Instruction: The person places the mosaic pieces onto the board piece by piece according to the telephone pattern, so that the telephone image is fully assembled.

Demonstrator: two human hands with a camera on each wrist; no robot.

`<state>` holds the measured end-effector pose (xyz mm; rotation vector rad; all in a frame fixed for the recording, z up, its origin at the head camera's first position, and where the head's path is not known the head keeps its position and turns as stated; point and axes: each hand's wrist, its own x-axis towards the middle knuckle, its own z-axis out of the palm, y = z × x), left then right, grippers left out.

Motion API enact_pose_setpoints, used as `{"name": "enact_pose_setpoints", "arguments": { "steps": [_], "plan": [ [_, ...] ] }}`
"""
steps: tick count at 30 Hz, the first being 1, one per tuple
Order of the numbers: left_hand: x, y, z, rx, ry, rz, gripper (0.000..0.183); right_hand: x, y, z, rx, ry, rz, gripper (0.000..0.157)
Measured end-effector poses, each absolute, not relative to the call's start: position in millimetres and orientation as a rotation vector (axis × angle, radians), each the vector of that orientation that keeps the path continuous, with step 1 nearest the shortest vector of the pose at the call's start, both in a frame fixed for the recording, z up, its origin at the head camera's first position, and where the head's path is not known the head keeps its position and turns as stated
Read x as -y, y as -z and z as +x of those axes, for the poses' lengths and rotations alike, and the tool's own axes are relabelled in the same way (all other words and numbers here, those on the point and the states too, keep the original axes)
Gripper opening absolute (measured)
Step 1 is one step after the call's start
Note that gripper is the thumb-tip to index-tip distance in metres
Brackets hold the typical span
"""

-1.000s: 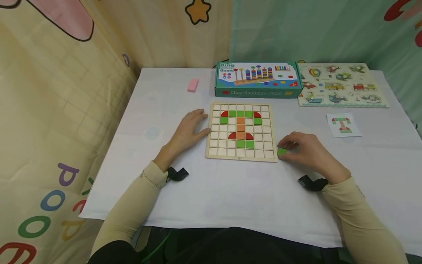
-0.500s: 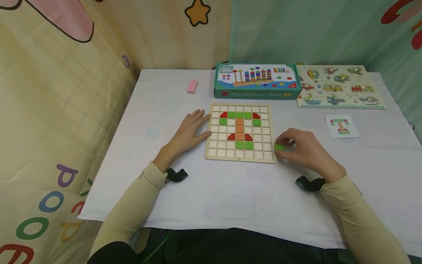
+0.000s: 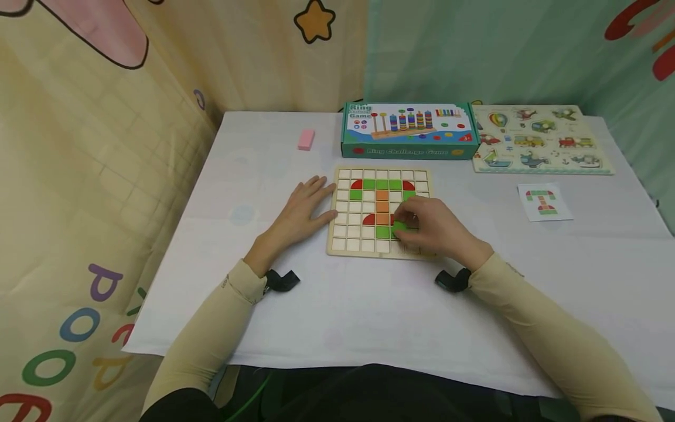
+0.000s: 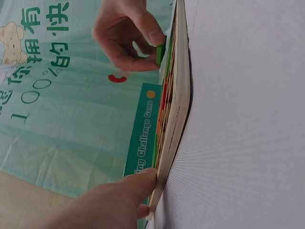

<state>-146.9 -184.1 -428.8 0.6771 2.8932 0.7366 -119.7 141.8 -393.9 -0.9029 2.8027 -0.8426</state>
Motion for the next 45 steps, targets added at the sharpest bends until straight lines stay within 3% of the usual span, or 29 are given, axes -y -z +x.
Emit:
{"name": "enact_pose_setpoints", "arguments": {
  "steps": [15, 35, 45],
  "plan": [
    [184, 428, -146, -2.904, -0.728, 0.697, 0.067, -92, 396, -124, -2.731, 0.804, -1.058, 0.021],
    [184, 428, -146, -2.913, -0.71, 0.698, 0.067, -93, 398, -116, -2.743, 0.805, -1.118, 0.023],
    [183, 428, -145, -2.916, -0.702, 0.698, 0.067, -117, 401, -115, -2.911, 0.91, -0.786, 0.022]
  ]
}}
